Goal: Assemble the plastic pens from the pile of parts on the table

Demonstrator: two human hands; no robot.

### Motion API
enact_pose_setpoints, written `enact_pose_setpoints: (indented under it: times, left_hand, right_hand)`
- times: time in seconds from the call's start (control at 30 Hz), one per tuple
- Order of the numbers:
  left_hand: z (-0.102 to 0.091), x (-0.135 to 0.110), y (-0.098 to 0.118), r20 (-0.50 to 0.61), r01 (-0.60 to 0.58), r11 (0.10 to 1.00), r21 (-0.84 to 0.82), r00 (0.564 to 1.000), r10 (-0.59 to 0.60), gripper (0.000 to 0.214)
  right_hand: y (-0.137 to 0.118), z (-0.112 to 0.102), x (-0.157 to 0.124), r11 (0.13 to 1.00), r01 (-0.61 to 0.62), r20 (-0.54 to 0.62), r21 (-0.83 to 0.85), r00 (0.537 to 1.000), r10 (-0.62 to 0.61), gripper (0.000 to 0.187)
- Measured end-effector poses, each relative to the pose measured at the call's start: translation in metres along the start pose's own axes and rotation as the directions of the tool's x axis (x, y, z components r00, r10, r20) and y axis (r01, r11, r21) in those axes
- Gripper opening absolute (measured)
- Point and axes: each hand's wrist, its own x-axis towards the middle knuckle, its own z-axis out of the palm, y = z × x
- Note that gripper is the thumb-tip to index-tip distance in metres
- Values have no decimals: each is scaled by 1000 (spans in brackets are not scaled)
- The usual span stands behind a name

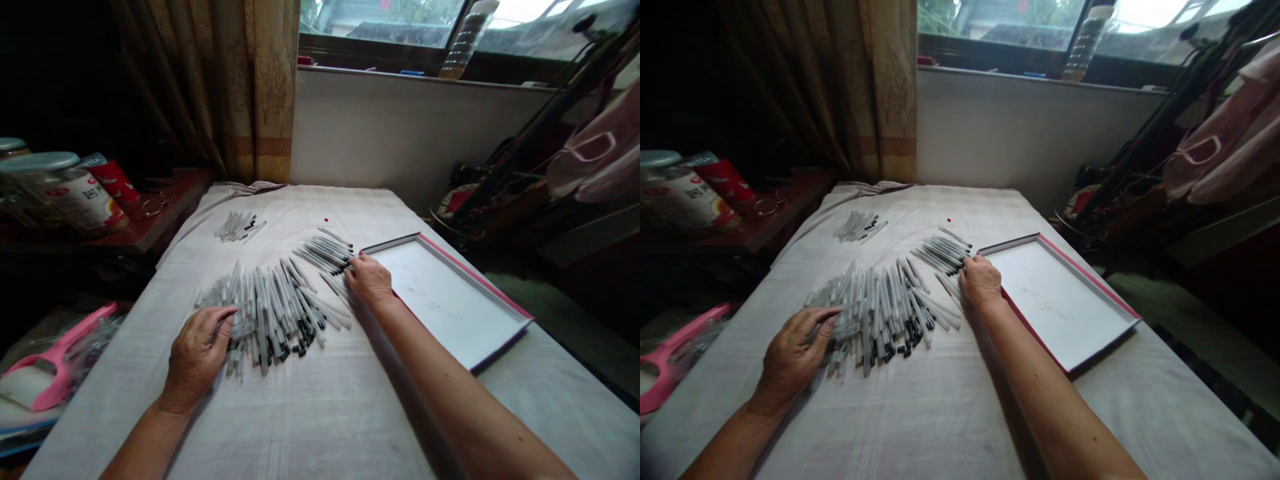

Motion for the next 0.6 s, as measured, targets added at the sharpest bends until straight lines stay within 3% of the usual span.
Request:
enact_pose_setpoints:
  times: [0.17,0.3,0.37,0.43,0.5,0.6]
  left_hand:
    - [-1,-1,-1,3,-10,1000,-3,1000,10,21]
    - [-3,0,6,-19,-65,998,8,998,66,18]
    - [-4,0,13,-31,-95,995,15,995,95,21]
    - [-4,1,22,-45,-118,993,18,992,119,29]
    - [-4,0,28,-46,-138,990,24,989,139,39]
    - [-3,-1,32,15,-182,983,36,983,181,43]
  right_hand:
    - [-1,1,5,1000,-25,-2,-2,1000,25,21]
    - [2,-8,-16,951,3,-154,311,987,47,19]
    - [-2,-14,-38,835,76,-191,545,981,36,18]
    - [-10,-18,-62,654,119,-160,747,987,3,20]
    - [-22,-20,-83,516,84,-70,852,996,-46,19]
    - [-37,-19,-101,389,3,40,921,994,-103,20]
